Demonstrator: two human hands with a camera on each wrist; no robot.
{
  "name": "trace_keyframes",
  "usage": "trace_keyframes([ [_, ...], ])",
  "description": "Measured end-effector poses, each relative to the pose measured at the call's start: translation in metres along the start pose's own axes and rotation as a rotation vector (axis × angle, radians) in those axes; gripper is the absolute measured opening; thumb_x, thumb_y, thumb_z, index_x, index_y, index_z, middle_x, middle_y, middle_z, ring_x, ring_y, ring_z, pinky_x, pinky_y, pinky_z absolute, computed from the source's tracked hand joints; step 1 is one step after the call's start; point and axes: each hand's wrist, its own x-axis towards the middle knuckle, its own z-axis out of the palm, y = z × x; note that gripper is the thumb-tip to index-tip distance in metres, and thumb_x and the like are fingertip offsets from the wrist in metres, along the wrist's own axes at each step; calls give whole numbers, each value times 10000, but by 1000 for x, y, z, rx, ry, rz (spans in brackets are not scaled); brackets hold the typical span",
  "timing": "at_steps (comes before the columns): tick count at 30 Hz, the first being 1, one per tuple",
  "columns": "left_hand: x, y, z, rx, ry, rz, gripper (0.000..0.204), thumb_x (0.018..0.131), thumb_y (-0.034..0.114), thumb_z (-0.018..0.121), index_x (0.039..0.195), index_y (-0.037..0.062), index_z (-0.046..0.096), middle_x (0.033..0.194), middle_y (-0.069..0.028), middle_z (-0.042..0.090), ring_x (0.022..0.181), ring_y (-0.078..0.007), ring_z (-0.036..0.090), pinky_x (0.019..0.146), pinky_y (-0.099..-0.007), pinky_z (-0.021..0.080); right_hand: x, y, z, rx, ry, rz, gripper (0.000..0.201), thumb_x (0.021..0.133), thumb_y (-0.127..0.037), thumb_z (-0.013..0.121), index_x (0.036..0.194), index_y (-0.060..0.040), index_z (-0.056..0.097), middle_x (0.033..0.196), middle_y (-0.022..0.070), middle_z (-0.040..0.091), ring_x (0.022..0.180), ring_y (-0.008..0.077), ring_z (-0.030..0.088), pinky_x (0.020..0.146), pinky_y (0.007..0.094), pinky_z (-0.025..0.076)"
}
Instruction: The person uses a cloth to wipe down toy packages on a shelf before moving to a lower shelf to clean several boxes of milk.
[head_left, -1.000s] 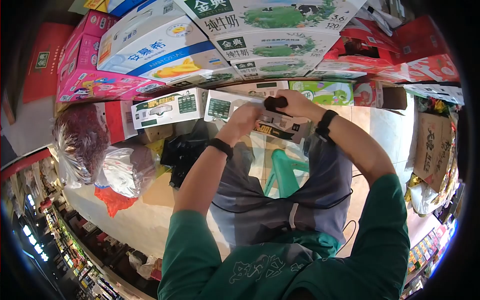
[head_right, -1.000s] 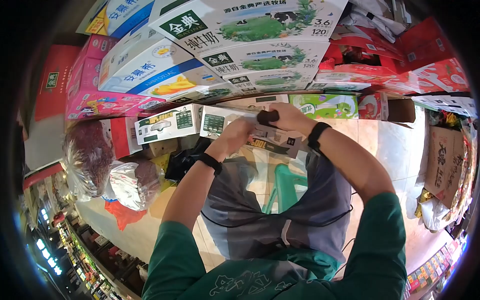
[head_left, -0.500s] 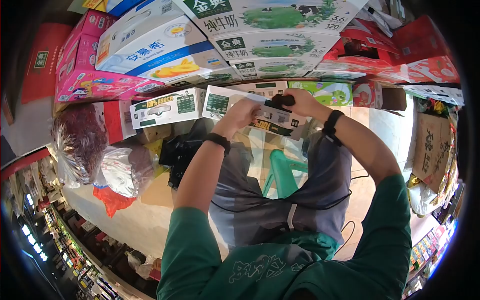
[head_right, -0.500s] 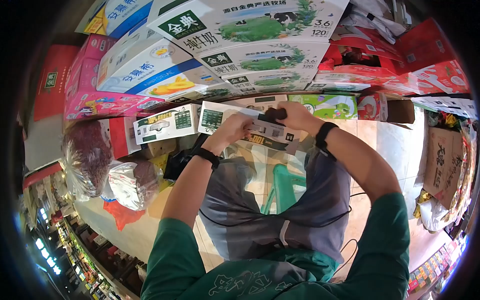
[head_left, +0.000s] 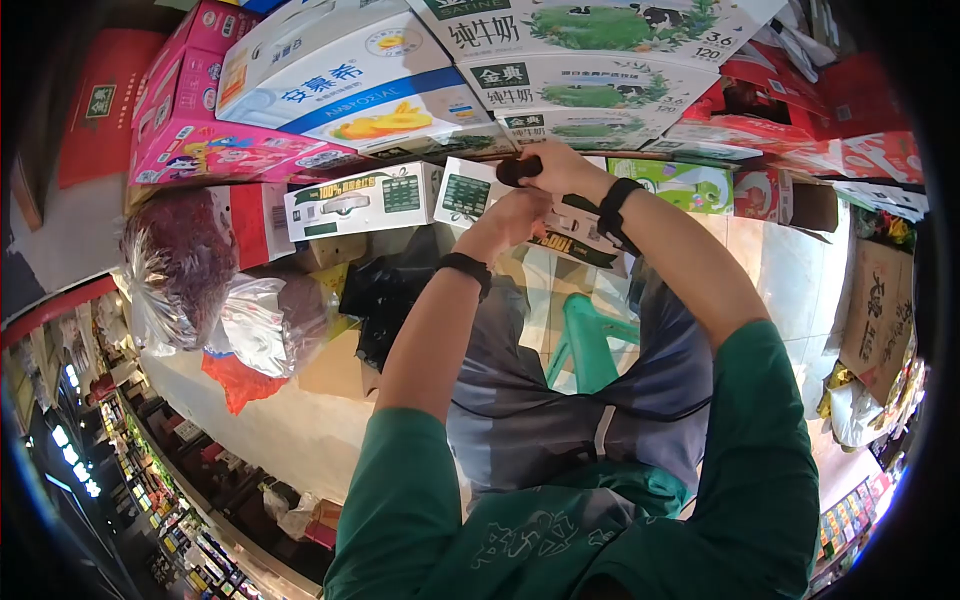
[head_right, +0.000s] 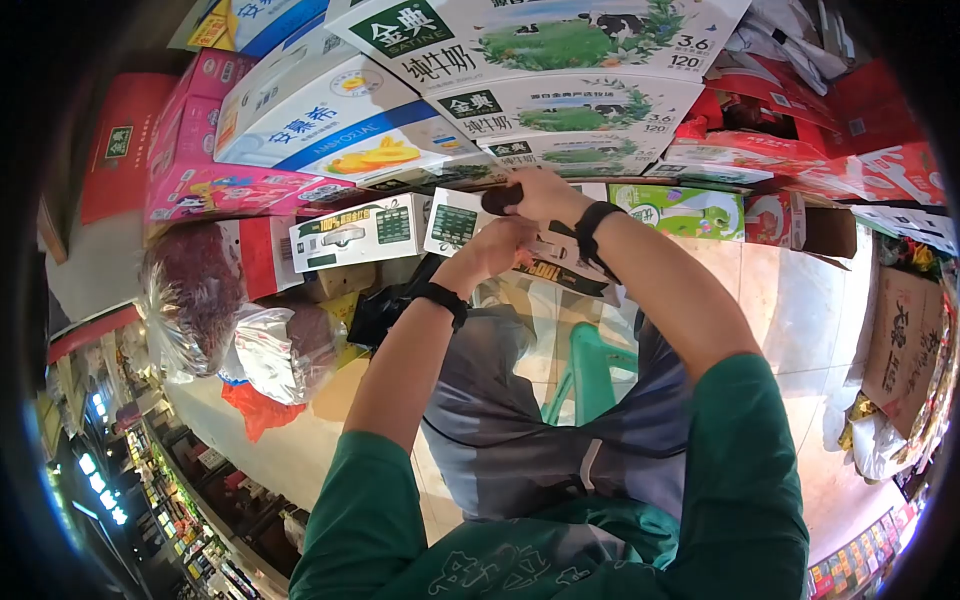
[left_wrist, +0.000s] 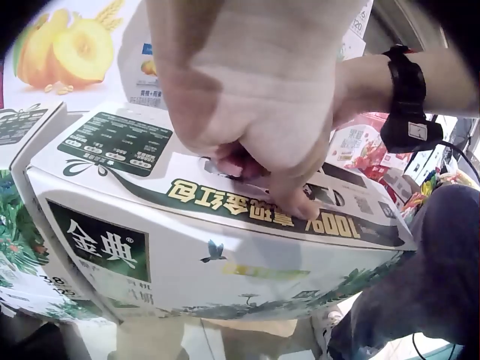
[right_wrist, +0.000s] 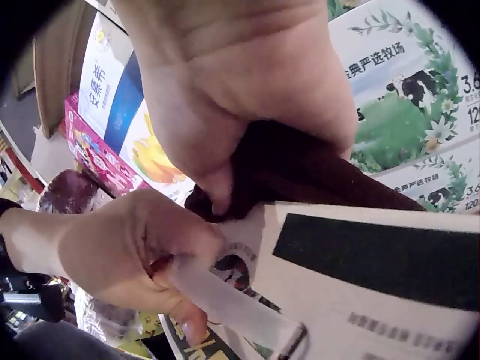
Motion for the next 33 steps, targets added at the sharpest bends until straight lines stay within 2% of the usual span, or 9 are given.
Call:
trace_keyframes([
  [1, -1, -2, 3, -19, 6, 15, 70, 768, -25, 613, 828, -15, 577, 844, -167, 623, 786, -307, 655, 677, -372, 545, -7, 3, -4, -3, -25, 17, 354, 694, -229, 766, 986, -66, 648, 936, 182, 658, 902, 368, 626, 775, 416, 494],
  [4, -6, -5, 9, -234, -74, -206, 66, 811, 49, 591, 806, -13, 569, 855, -148, 639, 786, -294, 663, 698, -383, 531, -32, 10, -23, -13, -126, 86, 344, 699, -215, 758, 982, -58, 639, 931, 182, 652, 893, 363, 629, 754, 404, 495],
  [7, -7, -6, 13, 142, -63, -79, 118, 845, 97, 569, 783, -4, 566, 842, -138, 650, 785, -284, 674, 690, -380, 523, -64, 18, -38, -74, -164, 89, 361, 687, -211, 772, 979, -51, 631, 917, 180, 655, 885, 363, 631, 745, 408, 497],
  [13, -13, -2, 17, 16, -23, -72, 81, 809, 88, 571, 773, 18, 588, 803, -140, 651, 769, -327, 647, 701, -389, 522, -127, 48, -61, -127, -160, 102, 400, 664, -212, 801, 979, -49, 616, 895, 172, 657, 872, 359, 632, 747, 419, 495],
  [18, -19, 11, 18, 117, 25, -48, 62, 777, 69, 586, 788, 11, 605, 881, -150, 651, 861, -328, 630, 730, -394, 517, -143, 53, -70, -163, -242, 162, 386, 678, -194, 787, 986, -50, 606, 912, 172, 648, 871, 351, 629, 739, 397, 484],
  [21, -21, 8, 23, 122, 48, -48, 66, 762, 58, 604, 810, 16, 622, 923, -157, 646, 900, -329, 615, 756, -399, 507, -136, 54, -65, -56, -256, 112, 364, 714, -224, 774, 978, -41, 602, 887, 159, 644, 864, 336, 630, 746, 394, 482],
  [27, -33, 1, 52, 264, -37, -55, 89, 730, 76, 656, 809, 41, 636, 872, -129, 643, 885, -327, 612, 773, -413, 493, -74, 16, -17, 277, -412, 206, 428, 855, -352, 660, 1173, -72, 603, 1004, 157, 668, 890, 260, 632, 787, 354, 479],
  [30, -41, -6, 73, 309, 7, -23, 88, 703, 69, 659, 786, 58, 630, 821, -99, 642, 870, -320, 615, 775, -413, 488, -33, -9, 6, 262, -441, 213, 478, 881, -383, 625, 1254, -88, 572, 1081, 140, 667, 922, 226, 622, 821, 330, 470],
  [33, -44, 15, 67, 348, 32, -69, 79, 696, 45, 638, 770, 68, 622, 809, -91, 645, 863, -314, 617, 790, -410, 488, 1, -12, 39, 272, -455, 181, 582, 841, -565, 563, 1152, -77, 637, 1029, 142, 682, 923, 278, 624, 842, 382, 453],
])
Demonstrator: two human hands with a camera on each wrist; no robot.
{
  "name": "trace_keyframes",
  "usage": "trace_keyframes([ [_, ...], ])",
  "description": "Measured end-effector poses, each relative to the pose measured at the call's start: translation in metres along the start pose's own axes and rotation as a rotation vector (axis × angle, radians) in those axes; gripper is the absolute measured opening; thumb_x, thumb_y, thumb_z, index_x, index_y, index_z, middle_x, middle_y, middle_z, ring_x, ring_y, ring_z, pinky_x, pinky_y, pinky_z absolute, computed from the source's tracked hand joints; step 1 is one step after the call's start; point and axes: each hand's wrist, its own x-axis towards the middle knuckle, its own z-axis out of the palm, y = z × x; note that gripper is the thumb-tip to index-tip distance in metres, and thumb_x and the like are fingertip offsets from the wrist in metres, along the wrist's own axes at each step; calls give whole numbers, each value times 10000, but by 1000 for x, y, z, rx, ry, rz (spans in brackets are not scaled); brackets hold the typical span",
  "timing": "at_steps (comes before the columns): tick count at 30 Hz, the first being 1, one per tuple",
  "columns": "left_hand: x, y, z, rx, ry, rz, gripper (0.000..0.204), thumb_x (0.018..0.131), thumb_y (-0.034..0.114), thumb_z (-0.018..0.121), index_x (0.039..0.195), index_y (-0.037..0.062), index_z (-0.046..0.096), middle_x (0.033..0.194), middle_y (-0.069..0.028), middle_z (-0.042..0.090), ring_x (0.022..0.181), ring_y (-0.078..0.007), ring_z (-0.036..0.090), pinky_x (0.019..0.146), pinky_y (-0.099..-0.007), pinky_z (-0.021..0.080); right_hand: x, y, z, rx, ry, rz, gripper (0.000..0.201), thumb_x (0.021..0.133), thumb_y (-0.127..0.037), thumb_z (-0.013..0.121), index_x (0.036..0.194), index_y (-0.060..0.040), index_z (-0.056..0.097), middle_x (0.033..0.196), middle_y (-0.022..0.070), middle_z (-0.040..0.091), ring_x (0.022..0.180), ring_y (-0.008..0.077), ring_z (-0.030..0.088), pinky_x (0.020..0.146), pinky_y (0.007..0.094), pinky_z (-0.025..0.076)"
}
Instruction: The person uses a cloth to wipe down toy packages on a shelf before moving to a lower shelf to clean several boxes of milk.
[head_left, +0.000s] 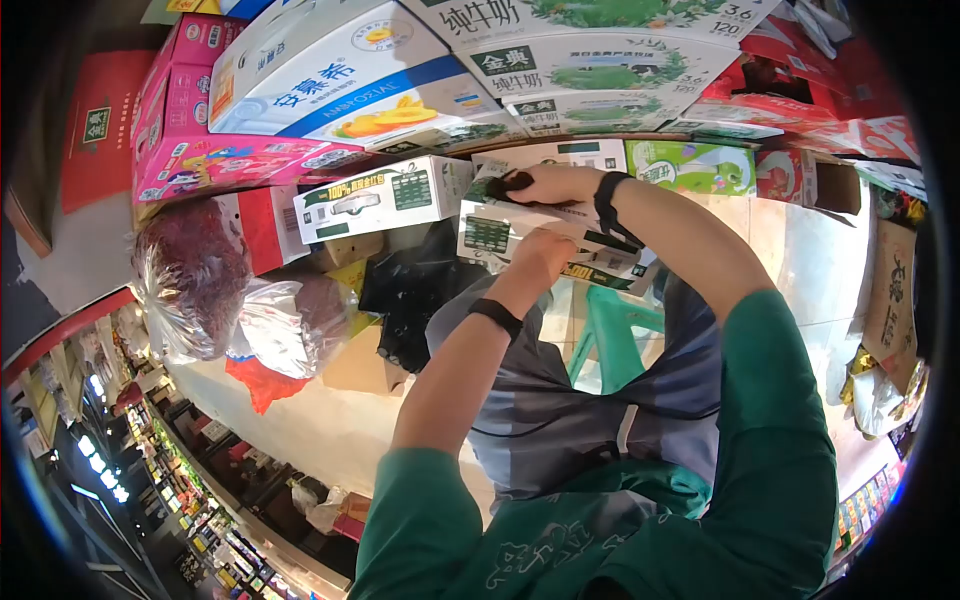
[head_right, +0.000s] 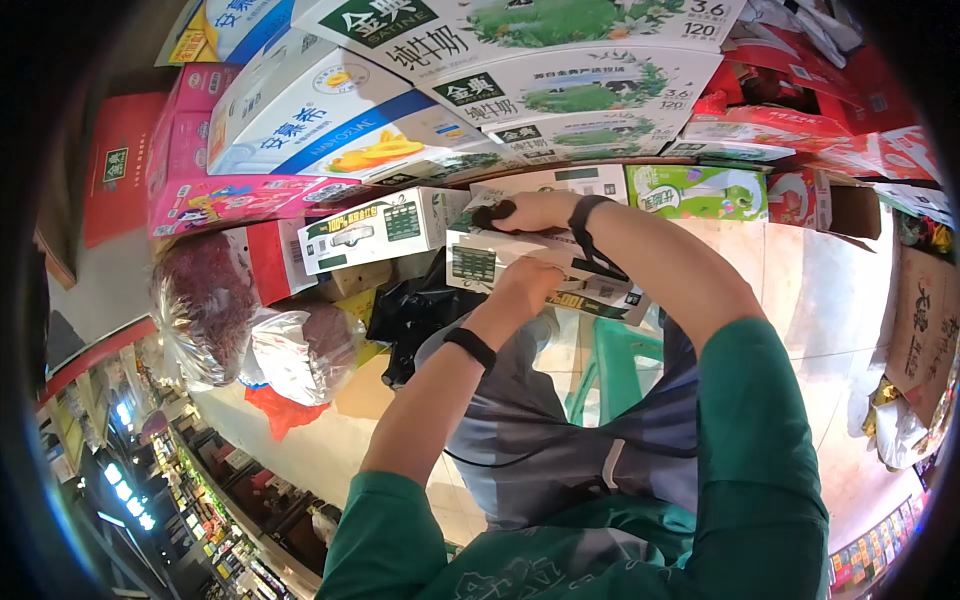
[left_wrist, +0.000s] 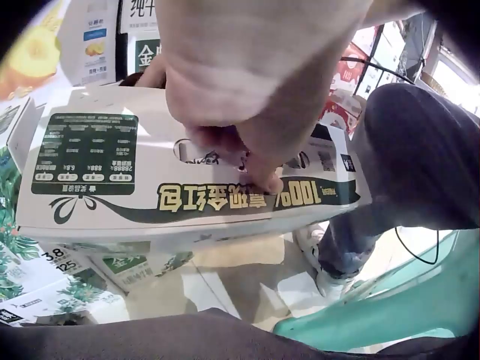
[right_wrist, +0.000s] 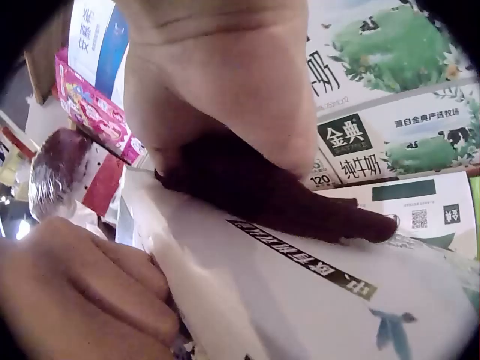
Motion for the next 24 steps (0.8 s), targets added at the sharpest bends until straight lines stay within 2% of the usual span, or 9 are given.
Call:
trace_keyframes([
  [4, -3, 7, -6, -29, 39, -58, 71, 701, 23, 612, 750, 74, 617, 780, -97, 641, 846, -319, 617, 749, -416, 498, 30, -5, 2, -59, -88, 71, 570, 861, -544, 544, 1186, -82, 621, 1095, 136, 667, 964, 277, 615, 875, 372, 438],
  [7, 2, 6, -11, -21, 12, -114, 74, 703, 13, 599, 738, 76, 615, 743, -101, 639, 813, -324, 623, 705, -419, 507, 26, 12, -8, -59, -76, -61, 484, 920, -429, 535, 1255, -81, 562, 1149, 160, 642, 989, 265, 602, 867, 354, 452],
  [8, 6, 4, -12, -18, -31, -136, 69, 703, 12, 599, 733, 73, 611, 735, -104, 639, 802, -325, 625, 690, -419, 509, 20, 21, -13, -140, -63, 10, 488, 931, -439, 497, 1238, -66, 566, 1174, 180, 629, 1026, 310, 594, 892, 382, 442],
  [11, 13, 0, -20, -8, -72, -142, 59, 700, 6, 594, 722, 61, 597, 727, -111, 644, 772, -307, 642, 666, -410, 509, 2, 74, -25, -116, -51, 289, 473, 923, -435, 510, 1211, -67, 585, 1148, 183, 640, 1009, 314, 605, 880, 386, 452],
  [13, 18, 0, -29, -46, -96, -174, 51, 703, 6, 585, 716, 55, 586, 733, -115, 648, 759, -287, 656, 658, -398, 506, -19, 122, -36, -140, -61, 221, 476, 909, -446, 534, 1197, -73, 599, 1093, 154, 662, 939, 281, 615, 843, 375, 460],
  [16, 25, 2, -38, -146, -155, -249, 36, 720, 18, 563, 710, 50, 576, 747, -118, 655, 739, -261, 671, 645, -377, 503, -84, 92, -51, 72, -46, 549, 471, 897, -462, 557, 1156, -73, 618, 1026, 91, 658, 871, 199, 591, 786, 349, 458],
  [17, 26, 1, -41, -161, -163, -248, 37, 729, 26, 555, 711, 51, 576, 747, -116, 658, 729, -255, 673, 640, -371, 502, -104, 94, -57, 157, -61, 552, 444, 905, -440, 556, 1144, -70, 616, 1035, 87, 654, 870, 190, 588, 774, 347, 459],
  [19, 28, 0, -45, -218, -164, -276, 48, 747, 42, 546, 713, 49, 579, 749, -114, 662, 716, -251, 675, 631, -365, 503, -96, 152, -49, 249, -91, 580, 418, 914, -382, 565, 1160, -45, 597, 1009, 105, 652, 863, 207, 600, 780, 353, 468],
  [24, 29, -1, -48, -221, -172, -284, 78, 769, 62, 543, 723, 46, 603, 755, -119, 664, 714, -265, 672, 632, -370, 509, -125, 66, -44, 236, -23, 332, 418, 917, -343, 585, 1234, -71, 580, 1090, 79, 647, 940, 184, 579, 834, 322, 451],
])
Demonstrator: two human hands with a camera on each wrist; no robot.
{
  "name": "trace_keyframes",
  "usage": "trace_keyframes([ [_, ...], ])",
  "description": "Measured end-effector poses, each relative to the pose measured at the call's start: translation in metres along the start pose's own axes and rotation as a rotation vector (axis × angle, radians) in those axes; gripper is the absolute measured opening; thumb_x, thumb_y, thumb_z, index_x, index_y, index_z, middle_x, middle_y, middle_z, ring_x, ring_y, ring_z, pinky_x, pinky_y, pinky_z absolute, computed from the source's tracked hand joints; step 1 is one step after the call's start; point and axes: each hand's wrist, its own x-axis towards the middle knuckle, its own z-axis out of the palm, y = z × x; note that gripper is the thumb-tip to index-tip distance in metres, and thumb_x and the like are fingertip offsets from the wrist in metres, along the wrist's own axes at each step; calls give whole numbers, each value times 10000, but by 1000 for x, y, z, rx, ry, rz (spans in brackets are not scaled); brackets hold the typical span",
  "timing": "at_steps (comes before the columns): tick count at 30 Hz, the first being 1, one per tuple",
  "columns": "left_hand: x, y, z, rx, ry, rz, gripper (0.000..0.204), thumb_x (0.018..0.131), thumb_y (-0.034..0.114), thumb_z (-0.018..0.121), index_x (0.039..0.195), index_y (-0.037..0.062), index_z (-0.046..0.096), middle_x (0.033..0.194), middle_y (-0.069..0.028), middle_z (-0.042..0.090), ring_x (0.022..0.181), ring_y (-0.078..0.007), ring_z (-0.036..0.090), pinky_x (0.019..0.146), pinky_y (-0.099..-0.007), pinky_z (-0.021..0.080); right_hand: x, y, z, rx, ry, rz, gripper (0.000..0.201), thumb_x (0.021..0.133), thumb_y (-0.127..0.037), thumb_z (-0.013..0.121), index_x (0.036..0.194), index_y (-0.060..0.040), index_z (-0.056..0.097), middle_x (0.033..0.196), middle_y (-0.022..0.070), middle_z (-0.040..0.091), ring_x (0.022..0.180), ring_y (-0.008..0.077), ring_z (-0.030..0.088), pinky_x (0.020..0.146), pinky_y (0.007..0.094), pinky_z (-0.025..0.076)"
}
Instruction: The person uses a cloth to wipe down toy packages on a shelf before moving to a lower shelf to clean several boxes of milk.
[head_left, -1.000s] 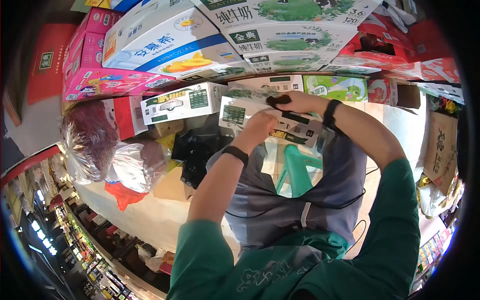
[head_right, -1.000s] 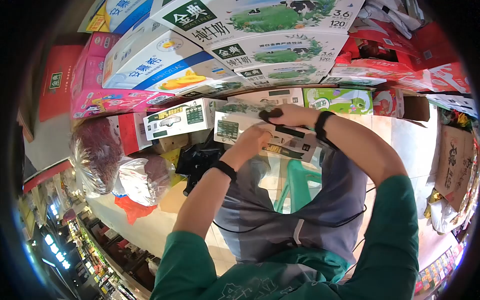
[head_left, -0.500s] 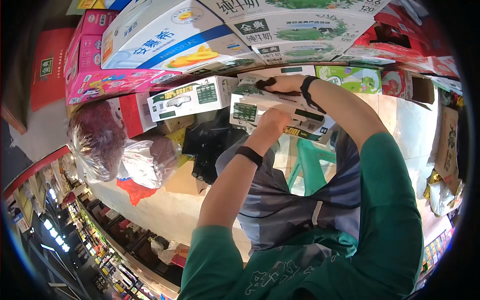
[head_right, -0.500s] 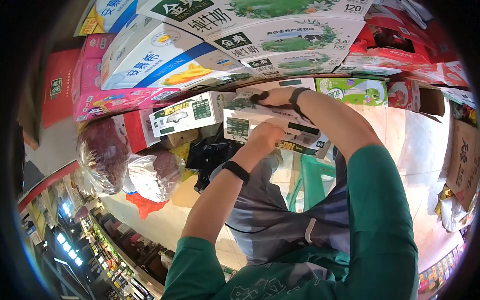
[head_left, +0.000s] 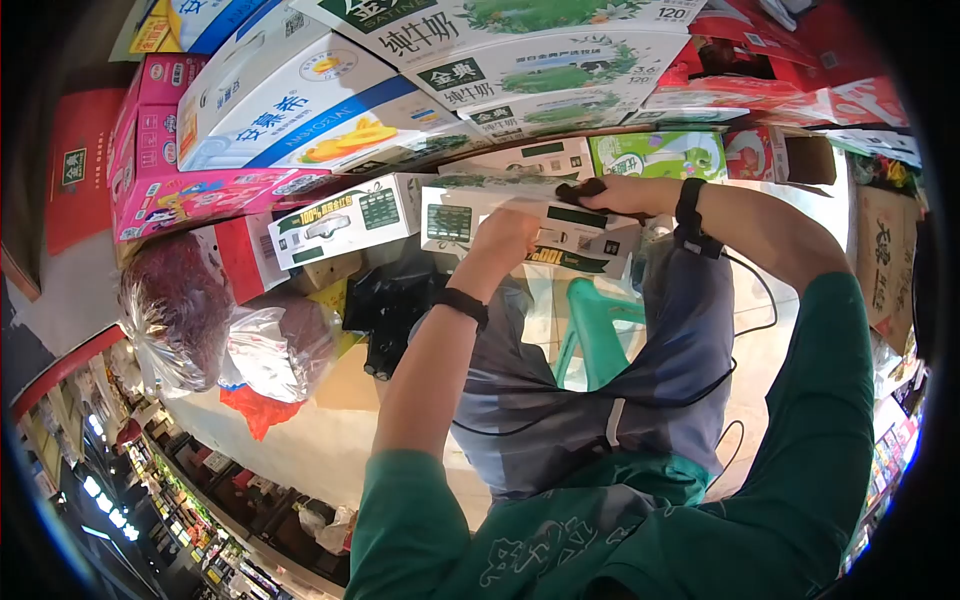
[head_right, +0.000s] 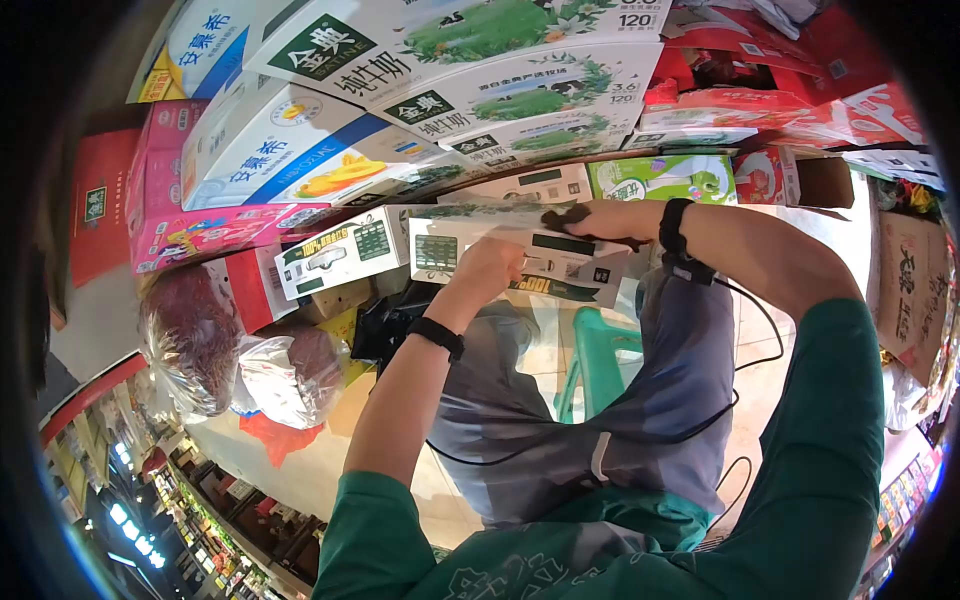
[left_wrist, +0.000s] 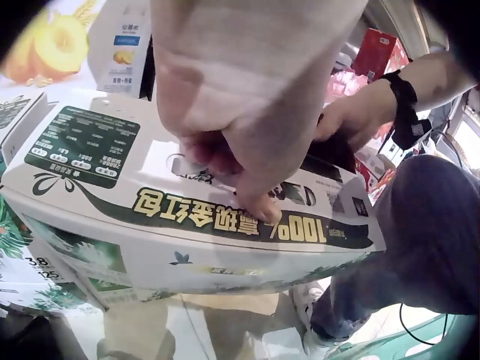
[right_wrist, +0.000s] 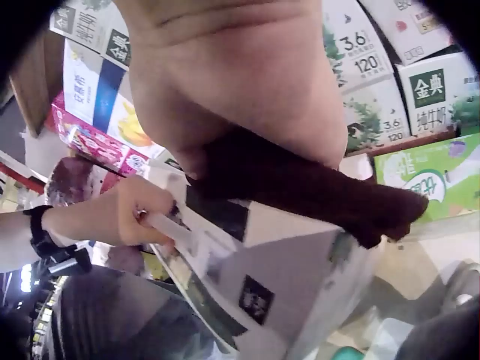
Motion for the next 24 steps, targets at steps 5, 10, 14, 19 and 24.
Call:
trace_keyframes([
  [5, -2, -4, 13, 230, 71, 128, 44, 745, 78, 609, 720, 50, 632, 774, -117, 670, 765, -300, 659, 686, -386, 524, 8, -32, 26, -54, 51, -221, 474, 911, -344, 609, 1306, -92, 537, 1167, 103, 636, 1035, 205, 566, 899, 314, 428],
  [10, -6, -12, 27, 240, 135, 189, 32, 716, 64, 657, 736, 55, 634, 800, -129, 668, 809, -326, 646, 708, -404, 520, 14, -42, 37, -51, 53, -287, 470, 913, -356, 602, 1284, -73, 542, 1167, 130, 633, 1035, 220, 571, 903, 319, 429],
  [14, -7, -7, 23, 214, 62, 117, 110, 707, 79, 699, 726, 39, 598, 773, -157, 641, 817, -360, 622, 684, -450, 495, 31, -24, 26, -138, 56, -210, 472, 894, -402, 580, 1196, -40, 594, 1096, 157, 660, 949, 256, 608, 848, 362, 450],
  [19, -6, -10, 23, 148, 126, 165, 131, 709, 68, 703, 728, 45, 576, 761, -153, 629, 800, -376, 609, 670, -468, 471, 44, 11, -1, -362, 97, 21, 455, 879, -370, 556, 1144, -4, 609, 1045, 166, 671, 906, 292, 633, 795, 381, 477],
  [24, -7, -1, 22, 9, 42, -59, 132, 711, 60, 699, 722, 48, 568, 765, -147, 630, 802, -376, 608, 666, -466, 472, 46, 27, -10, -290, 122, 352, 475, 871, -365, 526, 1151, 7, 622, 1099, 200, 650, 926, 327, 647, 801, 395, 494],
])
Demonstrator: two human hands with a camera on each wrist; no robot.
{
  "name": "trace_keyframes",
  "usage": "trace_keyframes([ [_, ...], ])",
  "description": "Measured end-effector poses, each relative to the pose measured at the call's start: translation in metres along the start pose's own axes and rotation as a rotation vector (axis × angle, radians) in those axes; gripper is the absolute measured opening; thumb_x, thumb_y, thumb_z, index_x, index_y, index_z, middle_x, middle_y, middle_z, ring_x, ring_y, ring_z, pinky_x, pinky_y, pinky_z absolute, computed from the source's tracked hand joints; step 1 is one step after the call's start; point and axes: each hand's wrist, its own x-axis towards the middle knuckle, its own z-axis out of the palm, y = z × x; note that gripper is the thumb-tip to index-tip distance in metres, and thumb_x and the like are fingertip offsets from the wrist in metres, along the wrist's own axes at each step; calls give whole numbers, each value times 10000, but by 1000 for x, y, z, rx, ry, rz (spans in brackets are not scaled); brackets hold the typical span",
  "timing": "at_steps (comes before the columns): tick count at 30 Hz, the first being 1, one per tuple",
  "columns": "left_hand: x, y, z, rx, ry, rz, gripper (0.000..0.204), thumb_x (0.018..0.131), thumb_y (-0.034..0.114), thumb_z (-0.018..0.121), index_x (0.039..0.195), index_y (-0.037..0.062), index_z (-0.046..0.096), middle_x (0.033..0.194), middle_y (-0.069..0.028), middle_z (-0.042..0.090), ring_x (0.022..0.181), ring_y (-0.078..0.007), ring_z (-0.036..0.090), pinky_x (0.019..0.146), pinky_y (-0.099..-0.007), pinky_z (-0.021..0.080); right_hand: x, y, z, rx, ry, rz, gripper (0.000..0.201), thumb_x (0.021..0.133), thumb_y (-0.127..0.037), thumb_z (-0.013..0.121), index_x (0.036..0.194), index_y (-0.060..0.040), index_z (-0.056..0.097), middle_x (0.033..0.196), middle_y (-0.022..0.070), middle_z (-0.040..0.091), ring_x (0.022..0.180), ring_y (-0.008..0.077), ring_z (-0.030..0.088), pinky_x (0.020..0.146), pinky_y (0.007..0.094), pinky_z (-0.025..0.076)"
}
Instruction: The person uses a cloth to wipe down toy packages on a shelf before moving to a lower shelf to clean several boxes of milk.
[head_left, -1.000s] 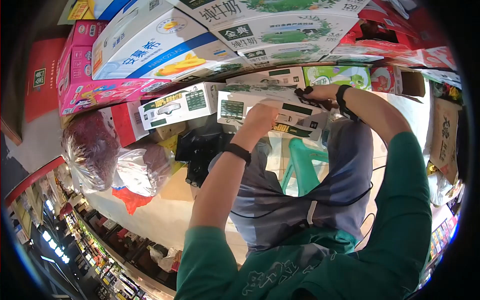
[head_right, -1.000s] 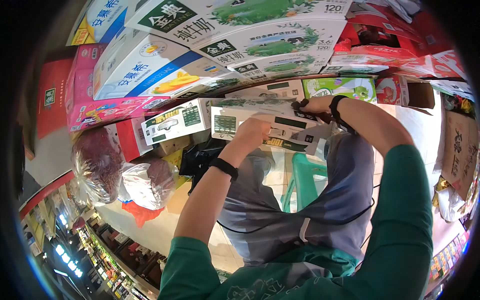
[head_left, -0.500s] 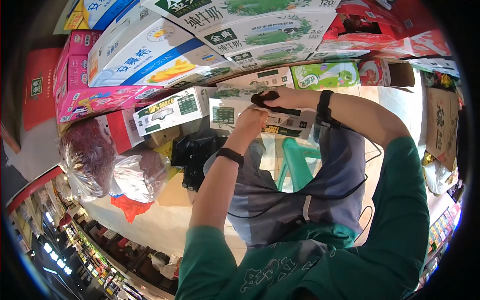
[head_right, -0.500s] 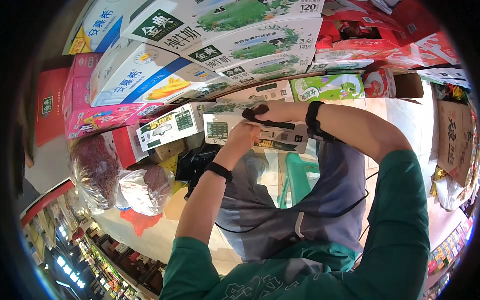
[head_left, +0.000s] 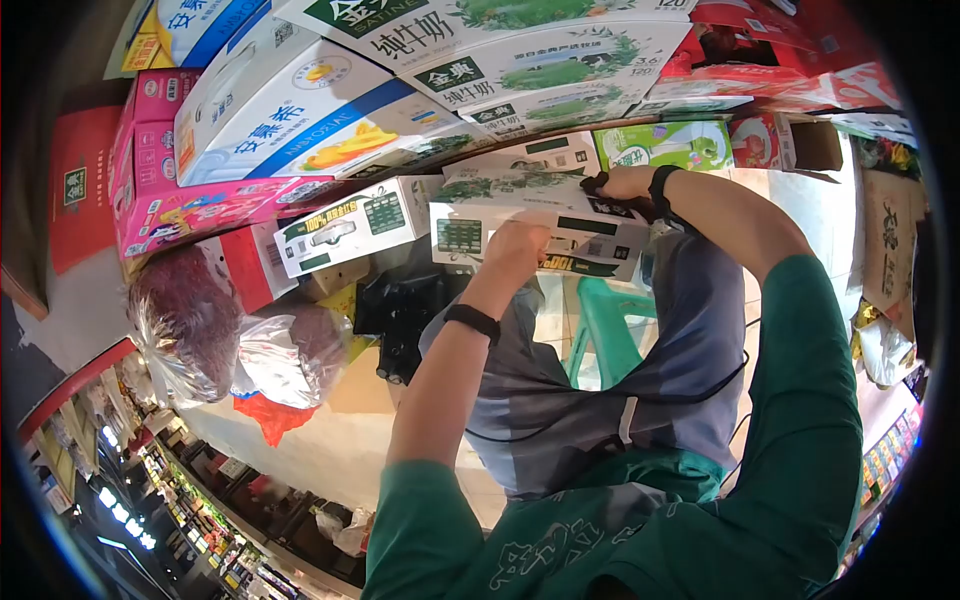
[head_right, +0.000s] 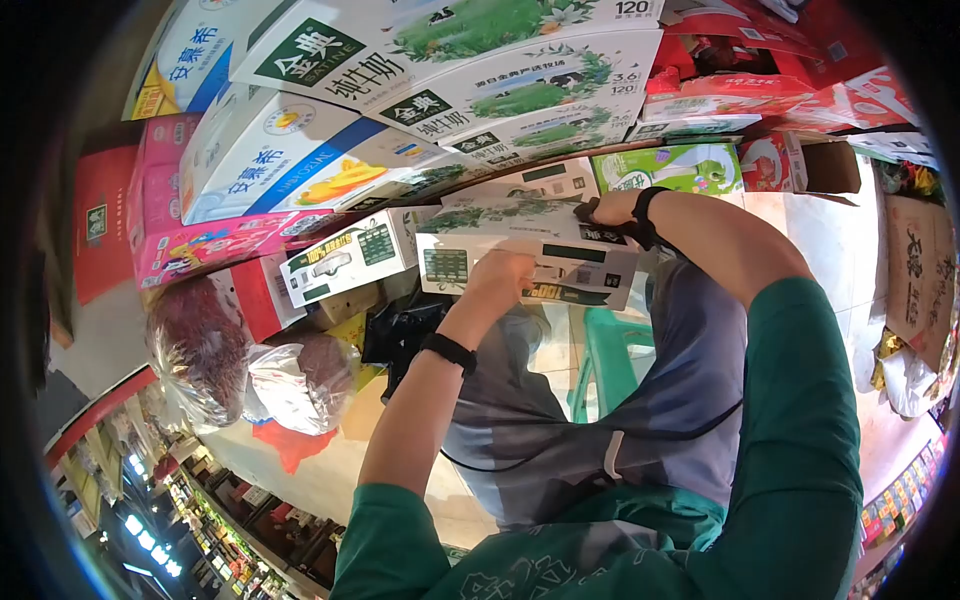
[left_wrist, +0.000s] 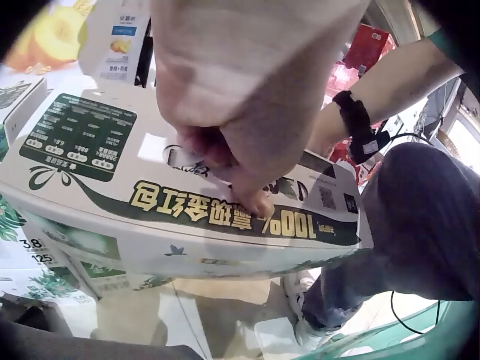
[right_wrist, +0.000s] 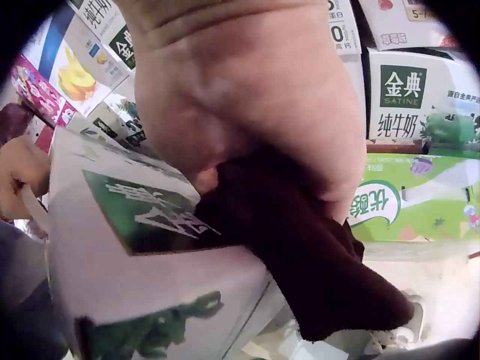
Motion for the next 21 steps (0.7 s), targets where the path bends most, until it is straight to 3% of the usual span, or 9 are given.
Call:
trace_keyframes([
  [3, 6, 3, 0, -53, -65, -128, 100, 716, 39, 669, 720, 46, 569, 768, -148, 634, 795, -372, 611, 665, -457, 480, 6, -11, -2, -146, 2, -76, 507, 884, -390, 470, 1173, 0, 617, 1156, 210, 634, 974, 345, 640, 842, 412, 486],
  [5, 3, 1, -4, 66, -4, 50, 78, 716, 33, 650, 719, 48, 574, 769, -146, 638, 793, -366, 618, 667, -446, 488, 17, -27, -3, -277, 18, -155, 522, 889, -409, 454, 1182, -8, 614, 1164, 207, 631, 1007, 349, 631, 869, 417, 474],
  [6, 1, 1, -8, 126, 25, 138, 67, 715, 30, 641, 718, 49, 576, 770, -145, 639, 791, -362, 621, 668, -441, 492, 37, -29, 4, -253, 52, -237, 533, 897, -432, 428, 1177, -21, 618, 1176, 200, 627, 1055, 352, 612, 907, 413, 452],
  [9, 2, 3, -14, 71, -11, 100, 63, 721, 36, 639, 718, 53, 579, 790, -143, 647, 813, -352, 630, 672, -438, 497, 57, -58, 5, -172, -30, -222, 524, 899, -434, 427, 1168, -29, 622, 1200, 195, 617, 1087, 338, 596, 915, 404, 445],
  [10, 3, 0, -12, 58, -25, 93, 63, 720, 33, 643, 725, 55, 584, 798, -139, 650, 825, -347, 632, 681, -436, 501, 19, -84, -4, -144, -28, -237, 501, 891, -420, 473, 1158, -24, 624, 1203, 182, 618, 1064, 325, 600, 902, 404, 442],
  [11, 5, -3, -9, 47, -39, 86, 65, 720, 30, 647, 731, 56, 588, 807, -135, 653, 837, -343, 633, 690, -433, 505, 25, -93, -2, -61, -52, -279, 480, 896, -406, 499, 1156, -22, 622, 1169, 175, 626, 1032, 308, 590, 888, 393, 435],
  [14, 6, -1, -10, 136, -46, 97, 74, 716, 12, 645, 749, 62, 603, 825, -123, 660, 863, -333, 636, 720, -424, 514, 81, -111, 13, 58, -93, -380, 466, 910, -378, 548, 1197, -13, 590, 1142, 172, 625, 1023, 278, 549, 897, 364, 400],
  [17, 4, 5, -11, 184, -49, 84, 92, 706, -3, 638, 760, 66, 613, 829, -115, 662, 879, -330, 636, 747, -415, 520, 63, -155, 12, 55, -39, -528, 487, 902, -394, 564, 1198, -8, 582, 1128, 170, 629, 1016, 283, 554, 897, 374, 405],
  [21, 4, 0, -11, 108, -31, 110, 91, 701, 9, 649, 762, 68, 617, 816, -128, 656, 871, -339, 631, 745, -422, 515, 42, -185, 4, 7, -78, -461, 527, 887, -399, 567, 1225, 5, 578, 1273, 186, 570, 1101, 308, 538, 939, 380, 389],
])
